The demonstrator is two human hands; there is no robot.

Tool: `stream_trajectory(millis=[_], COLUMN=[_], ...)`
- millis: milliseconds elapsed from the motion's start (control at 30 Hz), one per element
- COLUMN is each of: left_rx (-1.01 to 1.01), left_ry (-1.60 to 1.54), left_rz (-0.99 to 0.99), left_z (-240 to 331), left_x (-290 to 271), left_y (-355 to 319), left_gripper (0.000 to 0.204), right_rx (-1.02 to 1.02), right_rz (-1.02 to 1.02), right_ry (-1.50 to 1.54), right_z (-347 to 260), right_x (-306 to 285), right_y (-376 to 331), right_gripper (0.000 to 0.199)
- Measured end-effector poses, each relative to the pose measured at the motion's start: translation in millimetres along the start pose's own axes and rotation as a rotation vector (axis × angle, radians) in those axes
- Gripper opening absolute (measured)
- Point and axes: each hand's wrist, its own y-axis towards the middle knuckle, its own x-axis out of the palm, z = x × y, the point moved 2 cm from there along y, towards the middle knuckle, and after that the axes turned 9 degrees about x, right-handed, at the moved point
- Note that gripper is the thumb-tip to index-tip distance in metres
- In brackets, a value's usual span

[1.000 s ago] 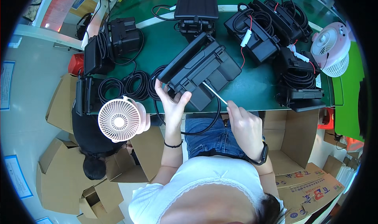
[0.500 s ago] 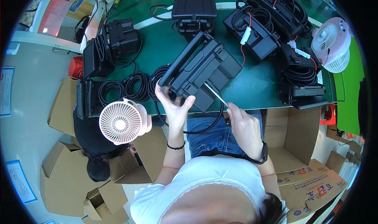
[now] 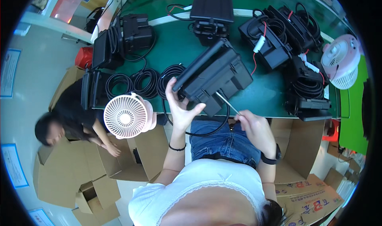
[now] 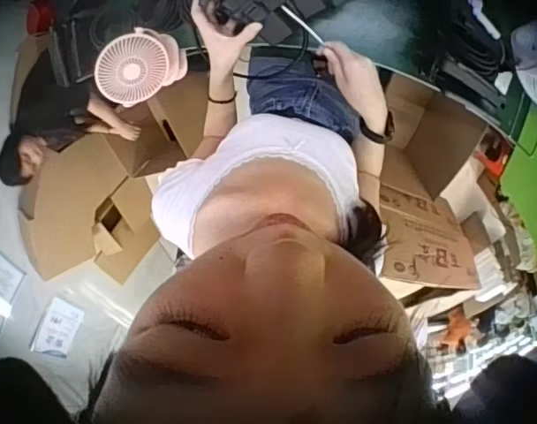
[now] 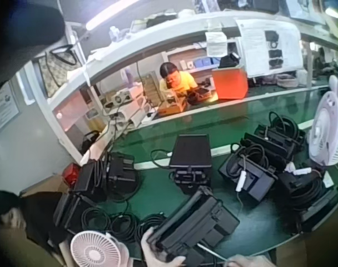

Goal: Assembling electronic boxes for solar units, including organizing internal cables and using a screwdriver.

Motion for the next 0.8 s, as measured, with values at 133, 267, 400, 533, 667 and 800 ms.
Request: stream_trajectory(millis=[133,267,400,533,667,800], left_rx=[0.132,0.575,0.750,0.822,0.460,0.279], left_ry=[0.150,0.663,0.584,0.473,1.076,1.437], left_rz=[-0.055,-0.222,-0.291,-0.220,-0.155,-0.308], left_z=[5.7,17.3,-4.8,-9.2,17.7,0.3], left_x=[-1.6,15.8,27.6,6.8,-9.2,-29.4], left_y=[-3.2,-21.2,-54.5,-51.6,-11.3,-1.1], left_gripper=[0.107,0.086,0.071,0.069,0.061,0.052], right_rx=[-0.065,-0.029,-0.131,-0.055,-0.090,-0.075], right_rz=[0.029,0.382,0.617,0.513,0.544,0.520], right_ry=[0.143,0.470,0.421,0.560,0.473,0.439], right_z=[2.3,4.5,2.4,-0.7,1.0,1.5], right_x=[-33.6,-31.3,-12.9,-9.4,-9.5,-8.9], right_y=[-4.7,4.5,25.9,27.7,32.9,33.4], right_gripper=[0.012,0.047,0.077,0.080,0.079,0.080])
